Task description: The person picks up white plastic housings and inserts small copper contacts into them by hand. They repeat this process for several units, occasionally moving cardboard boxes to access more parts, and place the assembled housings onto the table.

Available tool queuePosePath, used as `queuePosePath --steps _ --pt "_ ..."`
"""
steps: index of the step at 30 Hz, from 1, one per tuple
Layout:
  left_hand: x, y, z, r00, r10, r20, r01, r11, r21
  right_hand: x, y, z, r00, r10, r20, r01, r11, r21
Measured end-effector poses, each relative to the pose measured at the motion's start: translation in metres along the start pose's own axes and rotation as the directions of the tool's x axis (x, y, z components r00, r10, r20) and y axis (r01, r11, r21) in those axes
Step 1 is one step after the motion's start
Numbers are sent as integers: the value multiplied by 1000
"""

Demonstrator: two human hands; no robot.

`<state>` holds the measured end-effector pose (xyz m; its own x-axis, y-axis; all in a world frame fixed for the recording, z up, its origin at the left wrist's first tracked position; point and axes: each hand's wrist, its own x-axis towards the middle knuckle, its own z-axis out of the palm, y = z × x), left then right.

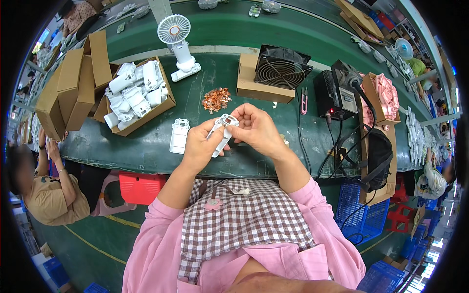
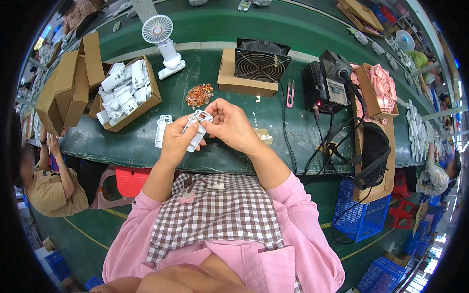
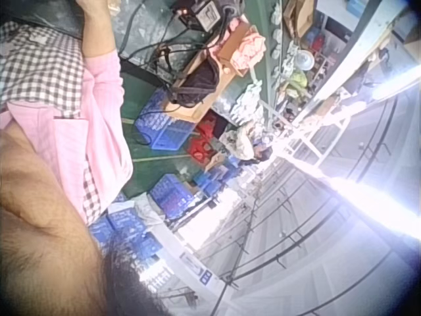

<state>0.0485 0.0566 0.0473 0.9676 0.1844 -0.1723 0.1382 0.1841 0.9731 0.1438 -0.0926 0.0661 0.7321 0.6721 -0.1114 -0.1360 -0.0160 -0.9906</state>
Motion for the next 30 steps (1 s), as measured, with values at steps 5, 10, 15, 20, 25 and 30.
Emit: queuePosePath --steps 5,10,15,20,25,30 --pt "-1 3 -1 1000 -3 9 3 1000 16 1 3 -1 1000 7 9 -7 1000 -7" --pt "-1 5 -1 1000 -12 14 12 1000 6 2 3 -1 1000 11 15 -10 1000 -13" --pt "0 6 0 999 -31 14 31 999 11 1 3 -1 1000 10 10 -10 1000 -27" --pt "1 5 -1 999 -39 17 39 999 2 2 5 -2 999 21 32 -17 993 -113" --pt "1 2 -2 998 -59 -1 59 998 -22 3 9 2 1000 7 8 -6 989 -147" --pt "1 -7 -7 997 -64 -45 64 998 6 7 19 6 999 18 38 -12 990 -141"
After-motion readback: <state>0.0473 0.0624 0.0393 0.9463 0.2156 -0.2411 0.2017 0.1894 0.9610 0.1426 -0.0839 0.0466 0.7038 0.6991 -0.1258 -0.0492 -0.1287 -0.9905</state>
